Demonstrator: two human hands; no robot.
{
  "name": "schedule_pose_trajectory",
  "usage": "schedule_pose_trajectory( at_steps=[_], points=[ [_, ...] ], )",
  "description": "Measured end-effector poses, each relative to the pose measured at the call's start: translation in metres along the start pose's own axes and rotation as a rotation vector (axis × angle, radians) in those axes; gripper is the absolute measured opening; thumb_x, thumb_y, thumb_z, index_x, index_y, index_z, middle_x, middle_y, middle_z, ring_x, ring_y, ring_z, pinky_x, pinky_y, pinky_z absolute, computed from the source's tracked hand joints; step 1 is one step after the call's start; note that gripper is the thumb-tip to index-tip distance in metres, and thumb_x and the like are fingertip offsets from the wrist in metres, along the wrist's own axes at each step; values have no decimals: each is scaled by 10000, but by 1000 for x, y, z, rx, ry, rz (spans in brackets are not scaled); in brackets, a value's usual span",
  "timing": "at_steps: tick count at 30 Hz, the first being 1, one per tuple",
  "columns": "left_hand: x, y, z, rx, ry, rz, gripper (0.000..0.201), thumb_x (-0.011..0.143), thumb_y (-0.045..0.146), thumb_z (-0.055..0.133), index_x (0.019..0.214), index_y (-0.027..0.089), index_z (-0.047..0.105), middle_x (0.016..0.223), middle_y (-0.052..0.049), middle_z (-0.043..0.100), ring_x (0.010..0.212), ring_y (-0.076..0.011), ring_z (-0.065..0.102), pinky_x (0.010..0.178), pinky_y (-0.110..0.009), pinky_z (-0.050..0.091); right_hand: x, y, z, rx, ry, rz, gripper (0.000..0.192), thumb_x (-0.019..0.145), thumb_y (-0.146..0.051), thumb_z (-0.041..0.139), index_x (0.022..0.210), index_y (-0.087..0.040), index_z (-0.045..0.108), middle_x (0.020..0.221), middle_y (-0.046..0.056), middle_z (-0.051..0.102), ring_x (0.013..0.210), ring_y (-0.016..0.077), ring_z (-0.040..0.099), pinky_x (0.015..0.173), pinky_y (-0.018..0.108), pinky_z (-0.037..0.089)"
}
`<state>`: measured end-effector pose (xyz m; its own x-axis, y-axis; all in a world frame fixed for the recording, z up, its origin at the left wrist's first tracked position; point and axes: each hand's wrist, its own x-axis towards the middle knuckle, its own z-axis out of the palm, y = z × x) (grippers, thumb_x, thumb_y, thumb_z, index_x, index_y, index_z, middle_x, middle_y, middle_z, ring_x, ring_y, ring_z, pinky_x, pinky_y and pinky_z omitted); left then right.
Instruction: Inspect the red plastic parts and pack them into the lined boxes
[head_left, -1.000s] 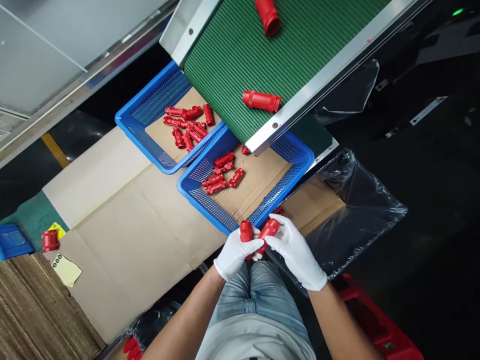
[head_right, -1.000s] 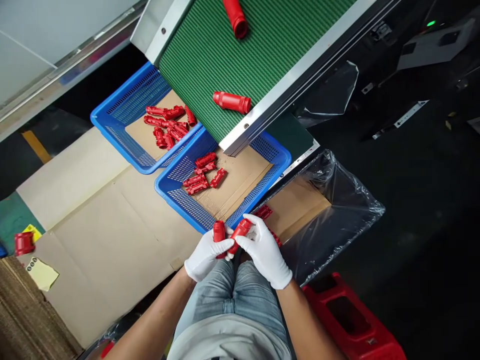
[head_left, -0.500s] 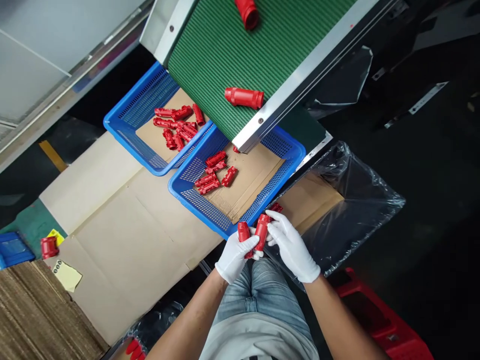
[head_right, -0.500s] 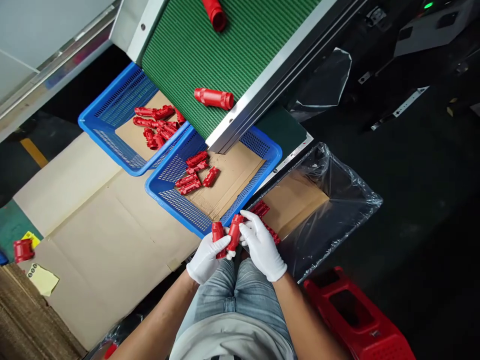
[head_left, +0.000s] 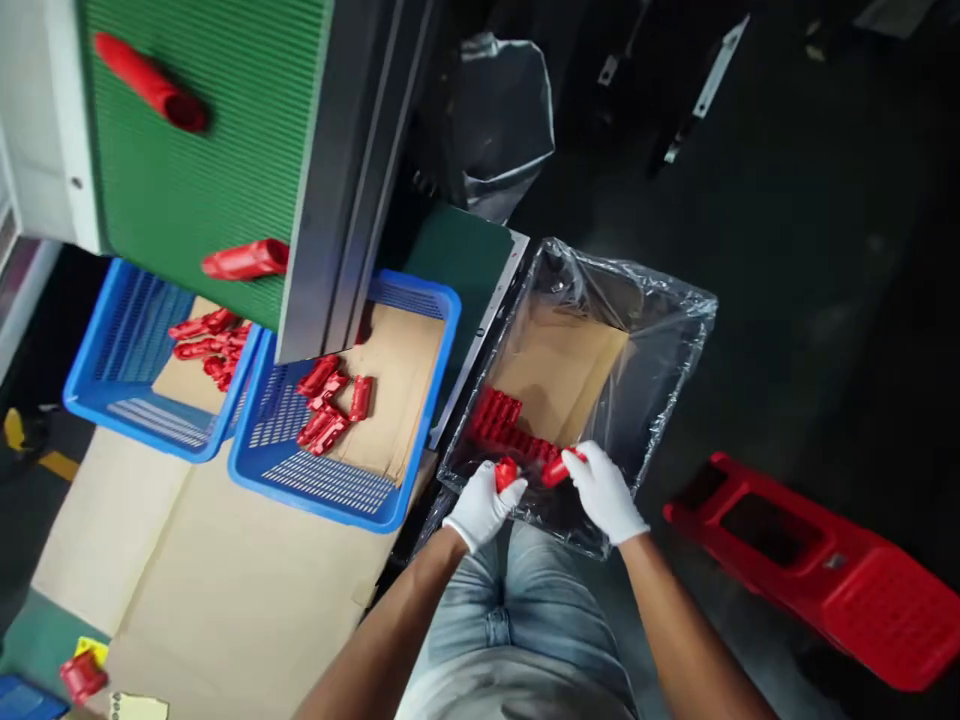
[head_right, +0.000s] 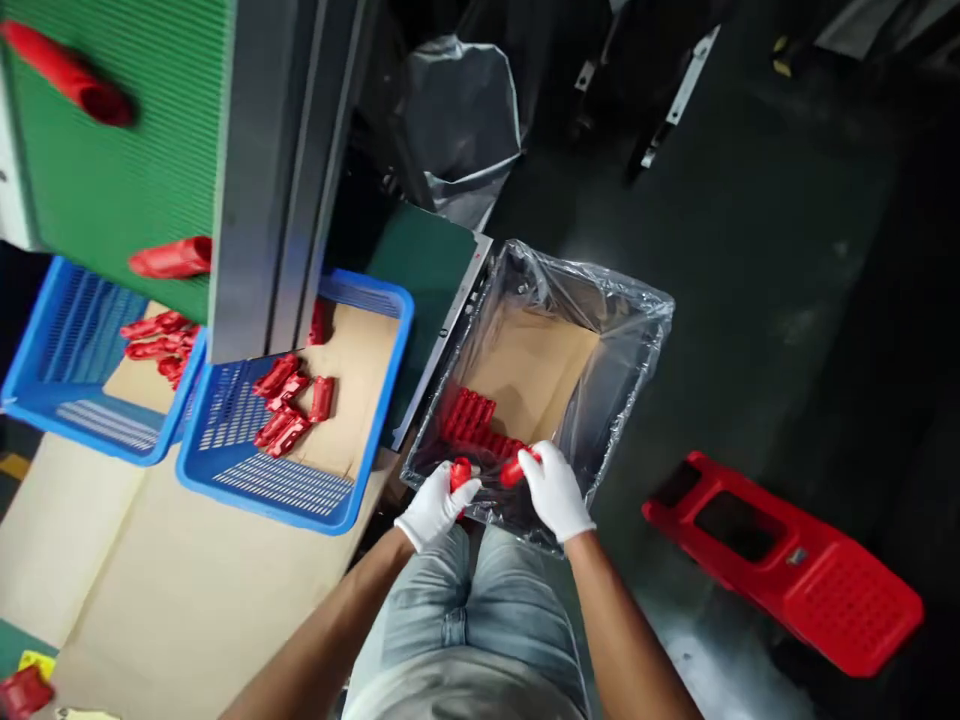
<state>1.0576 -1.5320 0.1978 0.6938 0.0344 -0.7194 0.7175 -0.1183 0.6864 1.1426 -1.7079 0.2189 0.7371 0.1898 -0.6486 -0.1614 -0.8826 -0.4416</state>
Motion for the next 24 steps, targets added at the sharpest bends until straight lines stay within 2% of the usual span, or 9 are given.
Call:
schedule_pose_trajectory(
  at_steps=[3,5,7,9,11,13,16,19,24],
  points=[
    [65,4,0,197,17,0,463,769,413,674,1118,139,542,890,-62,666,843,-226,638,793,-335,496,70,27,3,-60,-12,72,218,961,-267,437,937,-138,611,1059,117,661,1038,215,613,928,371,455],
    [114,3,8,323,33,-1,501,778,371,683,1195,157,506,913,-65,672,867,-230,644,800,-327,483,118,42,19,-90,-77,111,200,958,-290,506,983,-137,632,1095,88,656,1040,205,613,944,415,463],
    [159,-2,23,431,30,-11,412,815,357,656,1167,187,528,910,-59,681,863,-219,651,799,-311,474,159,60,41,-109,-162,151,216,942,-327,556,1035,-150,637,1107,71,656,1014,199,626,913,419,494],
    [197,-11,40,520,9,-23,328,860,365,607,1140,206,541,906,-52,692,847,-201,655,782,-290,468,189,79,63,-122,-245,189,234,934,-342,574,1070,-164,637,1120,72,654,1000,196,634,889,402,514],
    [225,-21,54,601,-14,-31,309,910,383,535,1169,214,525,924,-56,703,847,-193,654,767,-283,461,207,96,82,-132,-312,213,239,937,-345,570,1090,-174,634,1136,75,649,1009,196,634,888,395,518],
    [244,-28,64,682,-49,-33,302,948,397,461,1177,212,527,951,-71,710,869,-197,652,768,-289,452,216,110,95,-137,-365,223,244,939,-353,565,1102,-184,632,1155,77,644,1027,199,629,898,396,513],
    [262,-28,70,804,-149,-17,296,961,407,431,1077,197,606,970,-87,716,918,-205,644,785,-290,438,223,121,105,-134,-430,218,277,942,-369,556,1139,-185,619,1182,78,636,1047,207,623,913,416,507],
    [275,-22,71,924,-281,30,316,942,423,466,973,189,677,1001,-97,715,982,-222,625,815,-295,427,228,125,103,-136,-454,215,295,948,-376,543,1155,-178,611,1186,80,635,1054,212,620,923,430,501],
    [287,-24,75,1140,-415,87,311,912,378,529,975,136,712,1123,-161,657,1129,-298,533,899,-380,402,233,126,95,-168,-456,220,287,952,-375,534,1128,-166,620,1176,86,638,1052,212,619,931,436,491]
  ],
)
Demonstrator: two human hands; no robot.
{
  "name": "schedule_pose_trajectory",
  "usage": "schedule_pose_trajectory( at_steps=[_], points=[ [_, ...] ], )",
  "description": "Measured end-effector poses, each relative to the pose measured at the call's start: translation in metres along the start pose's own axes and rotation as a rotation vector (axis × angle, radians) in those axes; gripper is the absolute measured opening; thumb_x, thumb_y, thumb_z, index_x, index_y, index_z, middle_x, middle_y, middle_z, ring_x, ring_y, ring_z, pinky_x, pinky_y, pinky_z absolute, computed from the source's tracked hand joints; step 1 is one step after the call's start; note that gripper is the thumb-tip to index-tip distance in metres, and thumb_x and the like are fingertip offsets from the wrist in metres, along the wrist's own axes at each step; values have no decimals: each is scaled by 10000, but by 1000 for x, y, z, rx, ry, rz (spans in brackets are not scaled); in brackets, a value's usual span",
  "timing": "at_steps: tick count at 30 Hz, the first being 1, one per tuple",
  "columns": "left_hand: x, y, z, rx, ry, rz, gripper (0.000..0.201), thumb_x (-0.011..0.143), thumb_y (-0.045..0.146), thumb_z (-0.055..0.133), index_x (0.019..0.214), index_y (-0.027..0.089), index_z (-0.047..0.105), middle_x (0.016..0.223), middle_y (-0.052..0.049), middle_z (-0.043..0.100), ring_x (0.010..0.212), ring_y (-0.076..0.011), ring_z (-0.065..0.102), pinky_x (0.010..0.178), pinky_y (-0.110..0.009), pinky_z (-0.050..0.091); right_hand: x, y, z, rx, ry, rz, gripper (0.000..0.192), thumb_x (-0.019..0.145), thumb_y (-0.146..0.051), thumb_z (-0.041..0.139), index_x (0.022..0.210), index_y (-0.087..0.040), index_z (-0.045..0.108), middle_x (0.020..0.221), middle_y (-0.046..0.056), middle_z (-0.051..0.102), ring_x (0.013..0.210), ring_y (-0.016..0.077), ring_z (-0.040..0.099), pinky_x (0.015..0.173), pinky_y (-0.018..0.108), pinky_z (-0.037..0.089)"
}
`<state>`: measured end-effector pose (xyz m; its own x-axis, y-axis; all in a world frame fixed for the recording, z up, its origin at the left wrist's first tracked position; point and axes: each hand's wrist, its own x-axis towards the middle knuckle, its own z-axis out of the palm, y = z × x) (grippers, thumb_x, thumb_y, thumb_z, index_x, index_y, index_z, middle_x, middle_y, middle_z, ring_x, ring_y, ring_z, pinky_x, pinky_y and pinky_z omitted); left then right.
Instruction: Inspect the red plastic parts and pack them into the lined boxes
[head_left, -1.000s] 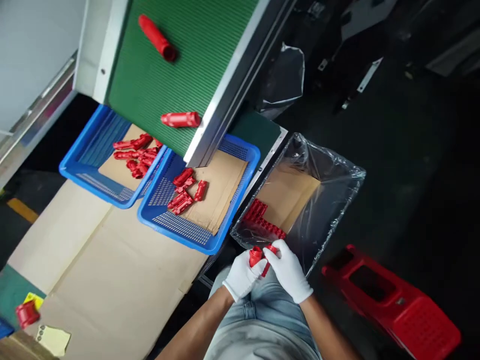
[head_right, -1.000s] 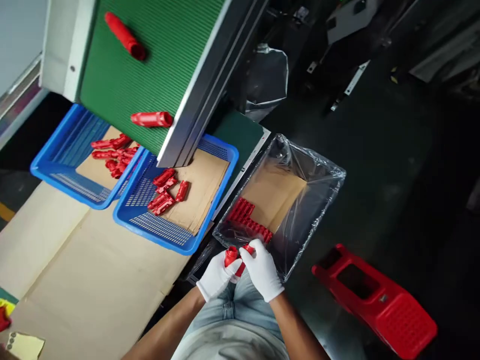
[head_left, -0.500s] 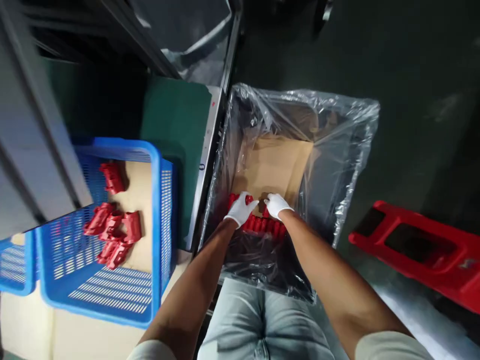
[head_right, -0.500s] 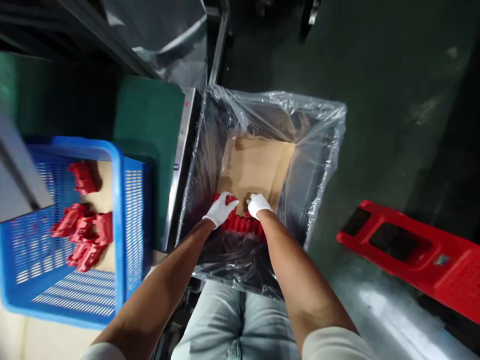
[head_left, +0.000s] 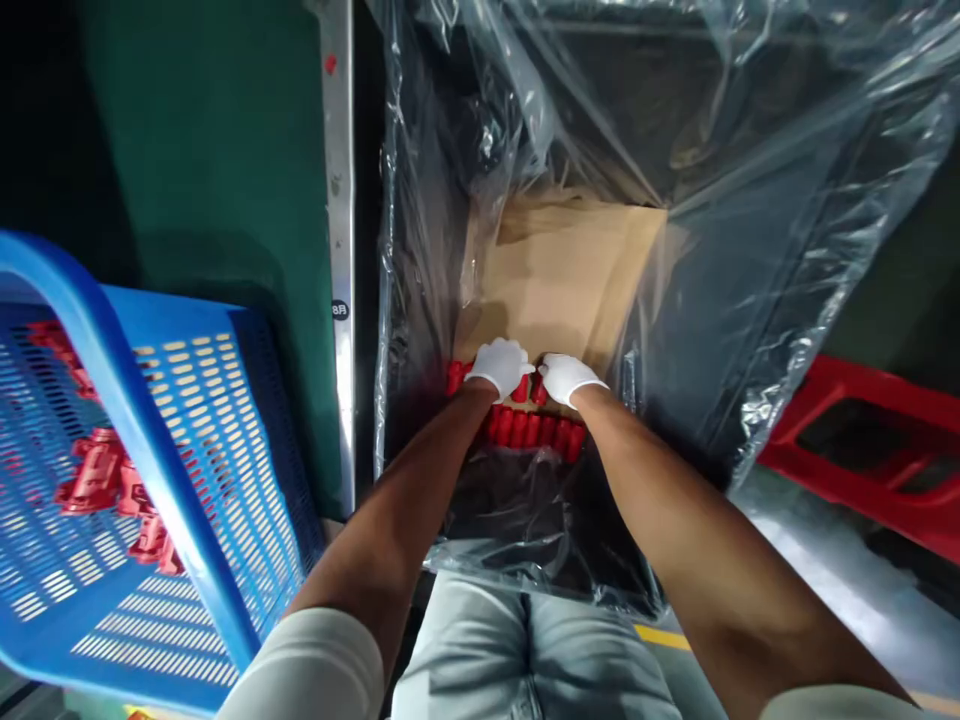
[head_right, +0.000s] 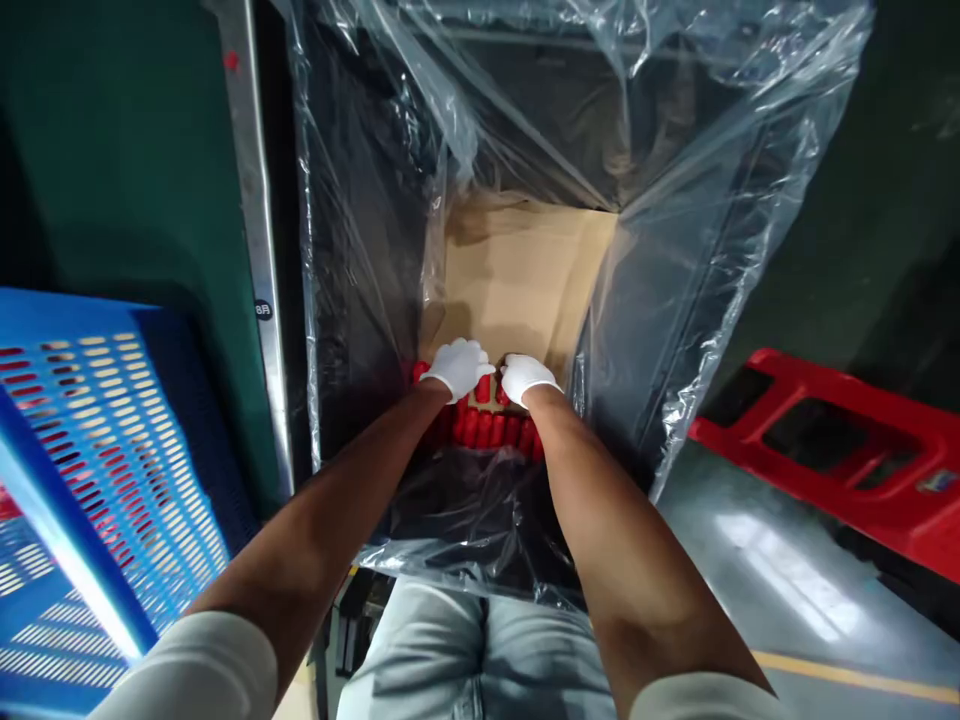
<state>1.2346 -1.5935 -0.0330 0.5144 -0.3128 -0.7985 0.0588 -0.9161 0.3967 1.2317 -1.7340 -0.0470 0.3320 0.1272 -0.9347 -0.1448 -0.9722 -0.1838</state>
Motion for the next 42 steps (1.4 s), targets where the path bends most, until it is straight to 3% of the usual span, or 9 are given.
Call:
schedule_pose_trajectory(
  at_steps=[11,31,42],
  points=[
    [3,-10,25,216,-50,56,314,955,346,450,1069,136,653,1156,-121,607,1130,-284,505,902,-461,415,8,-7,19,0,-70,-95,259,950,-357,543,1118,-176,621,1146,74,644,999,195,633,885,408,520],
    [-11,-15,23,66,24,32,280,914,368,559,1075,152,637,1166,-95,632,1118,-252,567,944,-479,457,-7,-11,18,-54,3,-87,277,958,-369,522,1134,-170,604,1096,67,649,950,187,637,859,402,522],
    [-15,-19,10,0,41,-2,292,914,371,562,1106,161,628,1176,-90,634,1084,-234,593,933,-461,479,-4,-4,23,-56,31,-108,284,964,-383,509,1107,-162,616,1053,61,669,931,183,647,869,403,516]
  ],
)
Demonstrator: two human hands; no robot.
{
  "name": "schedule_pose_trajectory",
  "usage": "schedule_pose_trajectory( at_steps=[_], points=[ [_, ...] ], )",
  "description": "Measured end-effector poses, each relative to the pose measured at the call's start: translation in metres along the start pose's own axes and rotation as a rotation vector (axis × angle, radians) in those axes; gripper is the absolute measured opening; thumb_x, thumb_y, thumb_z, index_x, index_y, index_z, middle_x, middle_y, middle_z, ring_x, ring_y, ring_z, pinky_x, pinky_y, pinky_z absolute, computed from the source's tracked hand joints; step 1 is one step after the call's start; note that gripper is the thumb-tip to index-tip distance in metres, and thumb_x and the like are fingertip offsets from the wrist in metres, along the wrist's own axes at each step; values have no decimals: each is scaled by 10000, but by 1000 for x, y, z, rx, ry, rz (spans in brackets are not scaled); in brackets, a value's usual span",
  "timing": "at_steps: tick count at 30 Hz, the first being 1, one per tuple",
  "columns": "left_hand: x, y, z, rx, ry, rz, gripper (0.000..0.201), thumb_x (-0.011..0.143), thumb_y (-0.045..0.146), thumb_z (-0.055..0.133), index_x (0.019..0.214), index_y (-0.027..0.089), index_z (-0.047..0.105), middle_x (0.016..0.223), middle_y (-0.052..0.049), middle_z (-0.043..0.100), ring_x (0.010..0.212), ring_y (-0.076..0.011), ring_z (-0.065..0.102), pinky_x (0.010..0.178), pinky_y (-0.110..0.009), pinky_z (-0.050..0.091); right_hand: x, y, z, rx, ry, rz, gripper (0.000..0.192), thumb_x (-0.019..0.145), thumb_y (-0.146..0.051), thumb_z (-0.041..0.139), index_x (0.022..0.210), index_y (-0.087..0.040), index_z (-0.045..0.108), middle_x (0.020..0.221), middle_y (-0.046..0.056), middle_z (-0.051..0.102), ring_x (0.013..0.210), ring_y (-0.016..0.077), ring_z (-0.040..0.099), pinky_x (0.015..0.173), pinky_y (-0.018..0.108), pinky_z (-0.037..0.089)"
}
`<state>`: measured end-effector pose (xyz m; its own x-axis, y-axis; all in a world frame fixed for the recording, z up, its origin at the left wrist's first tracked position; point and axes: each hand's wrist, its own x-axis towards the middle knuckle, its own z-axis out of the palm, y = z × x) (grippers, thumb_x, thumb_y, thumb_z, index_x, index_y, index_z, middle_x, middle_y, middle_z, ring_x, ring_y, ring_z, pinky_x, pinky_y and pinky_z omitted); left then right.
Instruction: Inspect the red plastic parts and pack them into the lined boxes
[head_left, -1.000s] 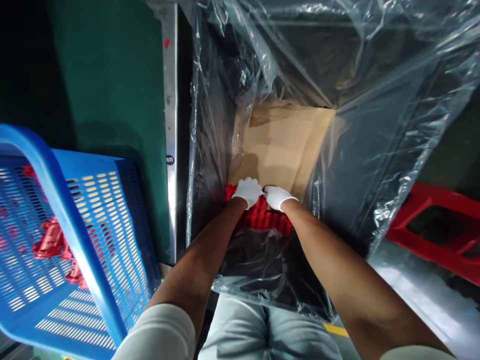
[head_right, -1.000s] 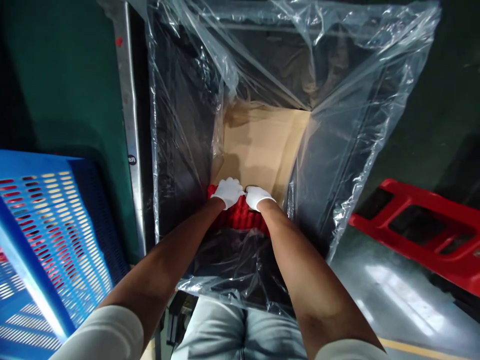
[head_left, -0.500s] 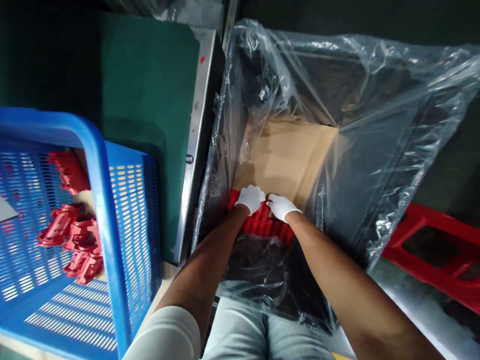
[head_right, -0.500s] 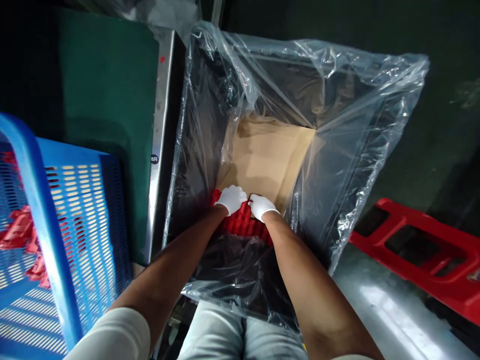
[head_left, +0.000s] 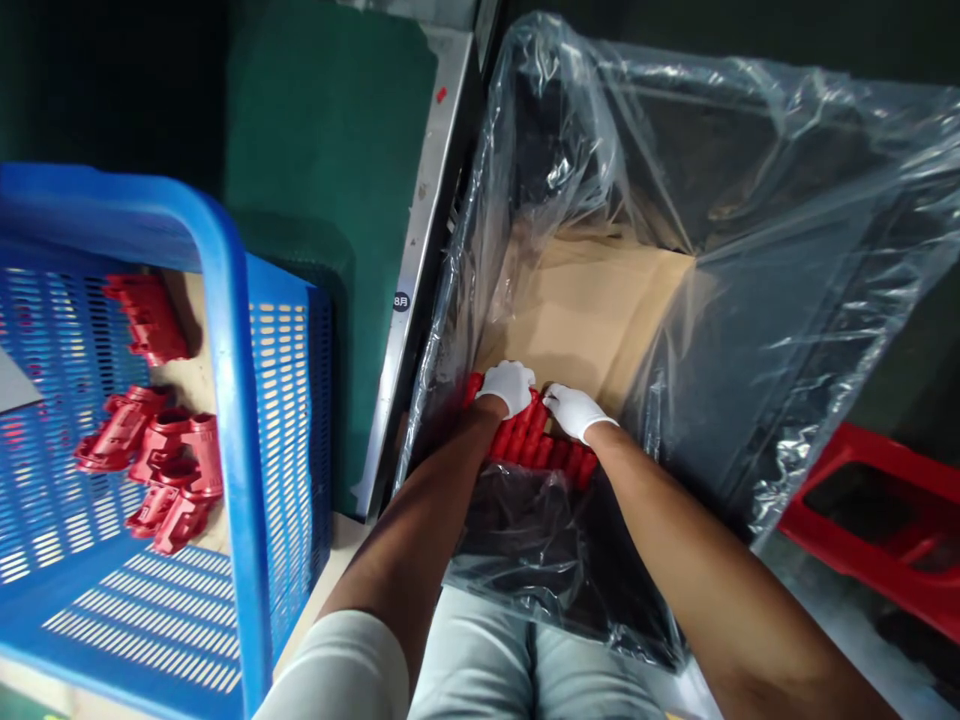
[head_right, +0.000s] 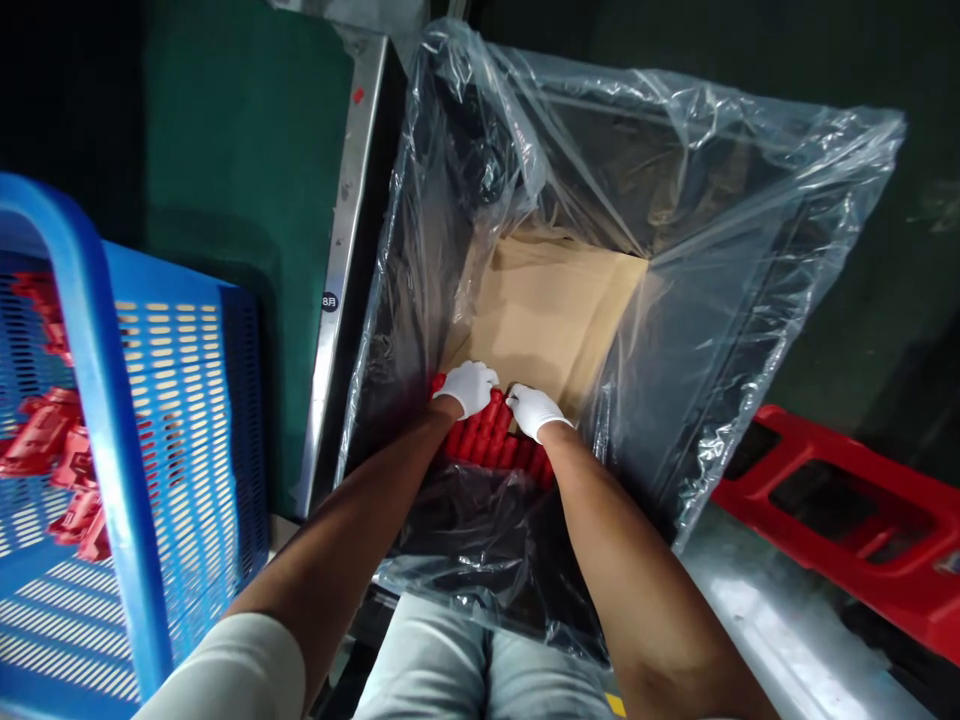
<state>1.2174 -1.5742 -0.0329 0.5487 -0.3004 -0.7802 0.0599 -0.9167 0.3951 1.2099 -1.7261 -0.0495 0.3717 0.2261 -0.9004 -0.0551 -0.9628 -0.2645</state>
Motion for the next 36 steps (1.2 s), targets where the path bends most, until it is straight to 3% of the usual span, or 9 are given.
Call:
schedule_pose_trajectory(
  at_steps=[12,16,20,25,27,30,32,35,36],
  points=[
    [1,5,3,-1,-43,40,283,900,380,582,1038,143,653,1149,-89,656,1105,-243,589,957,-481,455,6,-3,-6,-7,-49,23,264,952,-374,534,1084,-167,632,1102,67,664,974,188,640,891,410,511],
    [-9,15,-12,-20,-29,-22,223,894,307,590,994,122,665,1062,-100,684,1015,-235,631,890,-443,498,-4,-10,-11,-10,13,46,255,944,-358,535,1074,-168,645,1034,69,701,927,191,662,847,376,509],
    [-70,39,-46,-91,120,-61,232,899,223,508,1000,116,687,1035,-127,707,963,-243,662,775,-330,522,-36,-30,-32,-45,227,128,367,973,-315,362,1096,-130,655,955,184,727,829,288,691,690,375,493],
    [-230,54,-62,-371,485,224,410,921,484,444,742,205,686,726,-22,707,693,-153,658,589,-229,453,-116,-83,-55,12,616,48,409,952,-302,310,1152,-109,610,1003,174,727,908,290,687,730,363,507],
    [-291,27,-57,-523,669,196,430,932,457,444,655,189,634,615,5,646,548,-94,582,531,-201,409,-158,-118,-55,83,853,-231,338,928,-355,418,1062,-139,641,930,144,740,855,272,694,739,345,514],
    [-342,-50,-56,-414,890,-494,433,961,365,410,607,182,578,560,-3,591,517,-109,550,519,-217,421,-208,-195,-47,-15,969,-817,242,942,-325,461,1019,-175,635,918,109,726,836,224,680,799,319,506],
    [-350,-109,-65,-269,929,-705,193,921,276,498,891,152,642,904,-84,684,855,-183,638,762,-262,493,-222,-258,-40,-190,806,-1015,225,963,-279,436,1024,-186,631,943,97,708,880,206,665,845,309,493],
    [-341,-170,-82,-235,921,-729,295,845,165,556,1138,148,588,1194,-140,612,1113,-270,558,921,-356,465,-210,-347,-27,-637,368,-906,264,960,-188,403,1101,-227,623,1118,93,654,942,193,645,813,292,493],
    [-335,-180,-86,-234,901,-729,317,842,154,546,1157,146,576,1189,-150,608,1113,-288,553,912,-383,470,-200,-371,-22,-706,322,-874,255,937,-176,441,1097,-222,635,1129,106,645,935,213,647,776,306,500]
  ],
)
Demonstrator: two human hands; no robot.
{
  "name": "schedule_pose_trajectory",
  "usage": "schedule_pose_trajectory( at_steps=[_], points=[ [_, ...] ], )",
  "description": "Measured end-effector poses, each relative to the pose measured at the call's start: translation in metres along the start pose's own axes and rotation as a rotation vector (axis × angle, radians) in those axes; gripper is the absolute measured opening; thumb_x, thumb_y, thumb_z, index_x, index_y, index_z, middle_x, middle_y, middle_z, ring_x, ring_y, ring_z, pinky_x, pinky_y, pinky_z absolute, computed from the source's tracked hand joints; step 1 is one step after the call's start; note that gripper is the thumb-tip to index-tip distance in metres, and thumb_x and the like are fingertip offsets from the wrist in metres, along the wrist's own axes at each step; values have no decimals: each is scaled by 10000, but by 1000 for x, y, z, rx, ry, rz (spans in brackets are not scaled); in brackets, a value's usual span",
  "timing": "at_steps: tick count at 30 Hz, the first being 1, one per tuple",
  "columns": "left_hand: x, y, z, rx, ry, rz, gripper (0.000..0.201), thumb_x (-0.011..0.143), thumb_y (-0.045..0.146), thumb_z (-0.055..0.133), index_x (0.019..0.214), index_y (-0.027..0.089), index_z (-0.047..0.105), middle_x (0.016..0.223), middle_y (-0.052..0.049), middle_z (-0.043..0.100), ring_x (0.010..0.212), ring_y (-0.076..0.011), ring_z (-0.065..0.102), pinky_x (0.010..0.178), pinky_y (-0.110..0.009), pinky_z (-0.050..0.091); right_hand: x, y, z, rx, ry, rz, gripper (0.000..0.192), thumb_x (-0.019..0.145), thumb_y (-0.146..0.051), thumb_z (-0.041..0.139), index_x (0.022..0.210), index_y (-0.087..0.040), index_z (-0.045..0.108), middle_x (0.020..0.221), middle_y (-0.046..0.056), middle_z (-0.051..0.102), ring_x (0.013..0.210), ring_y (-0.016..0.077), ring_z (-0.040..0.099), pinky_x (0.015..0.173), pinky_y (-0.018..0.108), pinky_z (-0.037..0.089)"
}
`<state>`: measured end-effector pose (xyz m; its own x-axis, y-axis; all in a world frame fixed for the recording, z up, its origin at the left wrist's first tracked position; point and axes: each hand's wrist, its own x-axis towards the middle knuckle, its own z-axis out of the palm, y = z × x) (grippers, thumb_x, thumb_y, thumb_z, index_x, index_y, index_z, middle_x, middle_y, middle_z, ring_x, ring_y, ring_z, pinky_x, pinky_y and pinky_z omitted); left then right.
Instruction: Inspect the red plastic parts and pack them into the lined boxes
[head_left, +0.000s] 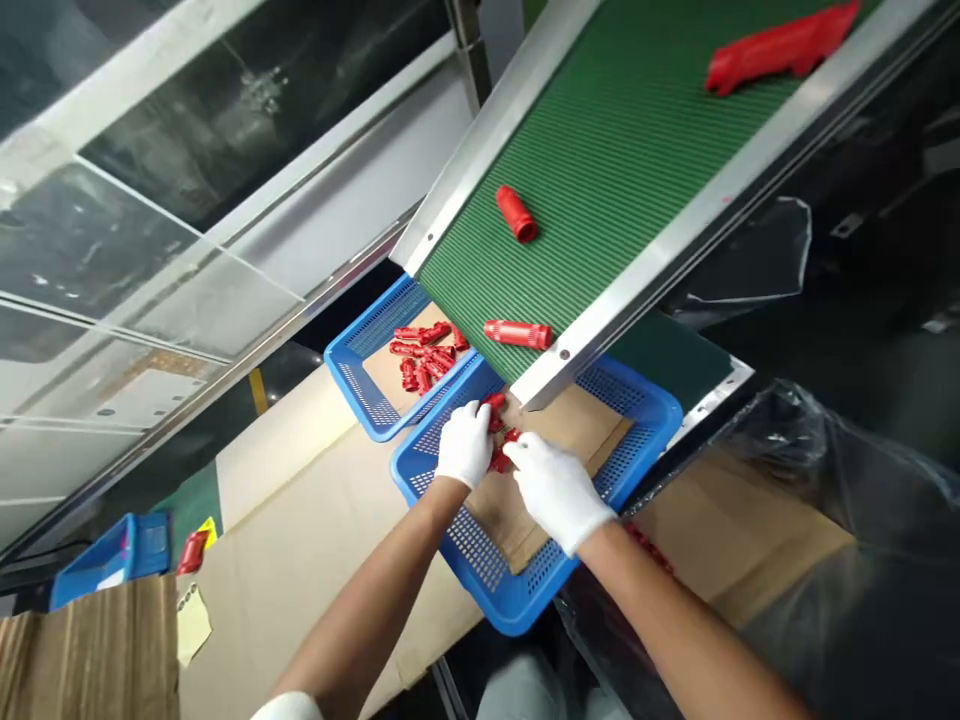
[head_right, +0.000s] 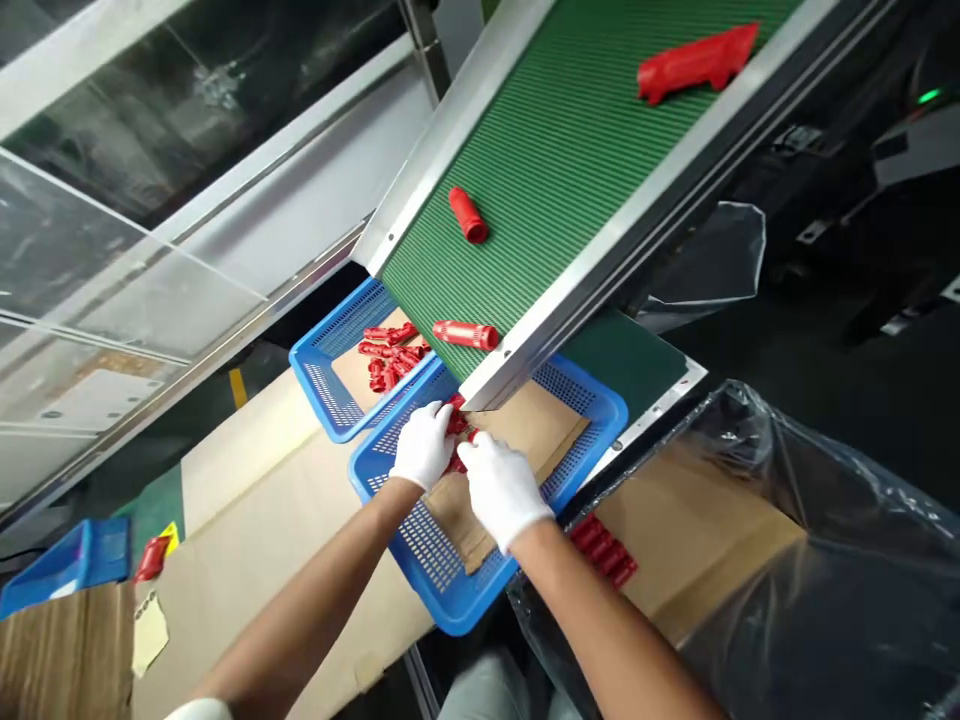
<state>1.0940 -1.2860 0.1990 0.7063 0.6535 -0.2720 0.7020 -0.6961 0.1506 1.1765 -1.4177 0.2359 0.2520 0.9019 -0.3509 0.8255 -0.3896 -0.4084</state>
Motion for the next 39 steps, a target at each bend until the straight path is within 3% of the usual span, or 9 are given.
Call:
schedule_pose_trajectory(
  at_steps=[3,6,10,17,20,25,28,33,39],
  points=[
    [13,2,10,16,-66,-37,322,864,148,487,1174,81,546,1080,-199,620,1029,-328,584,828,-441,495,56,-8,13,-96,-128,52,287,929,-143,415,1020,-160,686,1106,168,640,924,279,657,711,355,505],
    [12,2,16,5,-123,-74,374,861,157,498,1219,47,495,1085,-224,608,1004,-336,607,809,-452,497,73,-6,25,-152,-192,100,363,939,-97,345,990,-121,704,1104,210,639,996,318,646,732,378,495],
    [15,-10,19,-83,-214,-71,550,736,342,705,1197,119,502,1124,-178,626,985,-317,642,793,-391,515,50,1,12,-166,-265,168,228,916,-149,464,955,-109,686,953,198,680,900,310,680,700,360,481],
    [23,-13,9,-213,-204,-184,210,891,309,486,1023,163,559,998,-163,699,918,-313,690,773,-409,518,-17,5,-20,324,-78,254,212,932,-373,480,969,-203,600,931,74,676,850,222,646,725,301,457],
    [-1,-15,-9,-298,-153,-235,234,896,314,482,1072,171,537,992,-140,703,907,-296,692,787,-412,520,-31,0,-21,512,-21,285,247,890,-348,538,1104,-227,565,1021,65,675,911,223,637,768,313,458],
    [-65,-17,-30,-1143,-115,-135,393,916,423,469,1208,162,497,1063,-101,686,932,-240,676,850,-394,531,-46,-3,-25,715,-93,334,141,822,-320,599,923,-228,564,812,-9,669,717,172,623,665,284,449],
    [-92,-8,-29,-1247,-116,-81,446,899,440,523,1268,191,502,1249,-112,620,1132,-270,596,999,-415,457,-55,-3,-28,820,-88,303,149,778,-267,633,914,-225,589,807,-17,670,729,166,621,696,288,470],
    [-117,20,-20,-1412,-276,-162,458,894,438,541,1285,202,513,1273,-96,620,1154,-279,584,1025,-419,446,-64,-1,-15,1053,66,490,299,716,-305,683,976,-209,572,882,5,669,799,187,632,741,317,514],
    [-137,40,-7,-1753,-308,-209,508,871,407,597,1324,201,496,1369,-83,566,1260,-277,514,1111,-419,372,-69,6,5,1287,44,402,423,813,-325,637,1215,-237,538,1244,64,633,1131,217,608,975,371,486]
  ],
)
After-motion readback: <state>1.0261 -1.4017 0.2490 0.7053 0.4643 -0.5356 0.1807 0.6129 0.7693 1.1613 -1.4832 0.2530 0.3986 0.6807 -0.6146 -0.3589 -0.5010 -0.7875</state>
